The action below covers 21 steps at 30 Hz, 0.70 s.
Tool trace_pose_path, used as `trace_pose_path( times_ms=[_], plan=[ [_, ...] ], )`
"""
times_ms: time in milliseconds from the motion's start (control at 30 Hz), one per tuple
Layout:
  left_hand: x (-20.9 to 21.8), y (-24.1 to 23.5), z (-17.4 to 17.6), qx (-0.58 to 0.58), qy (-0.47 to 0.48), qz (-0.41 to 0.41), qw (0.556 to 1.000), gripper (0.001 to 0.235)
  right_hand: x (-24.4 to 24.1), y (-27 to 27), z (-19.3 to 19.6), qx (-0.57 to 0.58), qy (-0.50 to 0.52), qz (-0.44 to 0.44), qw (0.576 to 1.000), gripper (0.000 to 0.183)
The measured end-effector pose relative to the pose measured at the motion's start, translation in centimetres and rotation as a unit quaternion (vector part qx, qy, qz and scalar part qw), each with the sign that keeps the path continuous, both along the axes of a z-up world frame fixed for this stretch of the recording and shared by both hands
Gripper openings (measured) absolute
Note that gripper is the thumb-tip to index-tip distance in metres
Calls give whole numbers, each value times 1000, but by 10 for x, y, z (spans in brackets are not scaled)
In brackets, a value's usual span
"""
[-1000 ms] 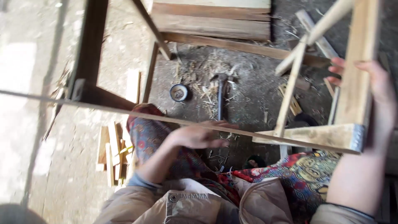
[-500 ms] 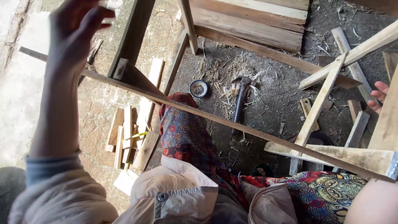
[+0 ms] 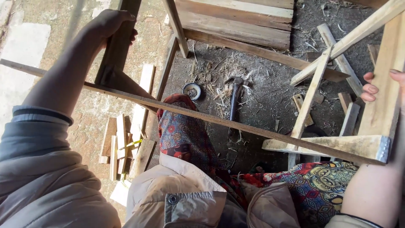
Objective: The person sits on the ground fitting a long wooden rail across a wooden frame, pressing it into place between the frame sides. They use a sanding block on a frame corner, reposition the rail, and pick up a hammer to tap parts of the frame while checking the fit.
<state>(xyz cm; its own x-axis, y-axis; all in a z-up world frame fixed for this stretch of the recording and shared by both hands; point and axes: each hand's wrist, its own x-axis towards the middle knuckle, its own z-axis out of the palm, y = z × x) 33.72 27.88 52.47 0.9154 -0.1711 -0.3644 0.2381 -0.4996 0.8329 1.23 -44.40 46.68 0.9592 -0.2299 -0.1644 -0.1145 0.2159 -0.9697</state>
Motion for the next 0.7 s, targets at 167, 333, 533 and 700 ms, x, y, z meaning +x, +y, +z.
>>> trace_pose_path(
  times_ms=[167, 333, 533, 700],
  plan=[
    [20, 15, -16, -17, -11, -8, 1000, 28, -8, 84, 39, -45, -12, -78, 996, 80],
    [19, 38, -3, 25, -29, -1, 999, 27, 14, 72, 28, 80, -32, -12, 996, 57],
    [10, 59, 1, 99, -18, 25, 995, 31, 44, 94, 24, 73, -31, 17, 997, 53],
    [22, 52, 15, 96, 17, -21, 995, 39, 37, 99, 33, 40, -22, 10, 999, 61]
  ],
)
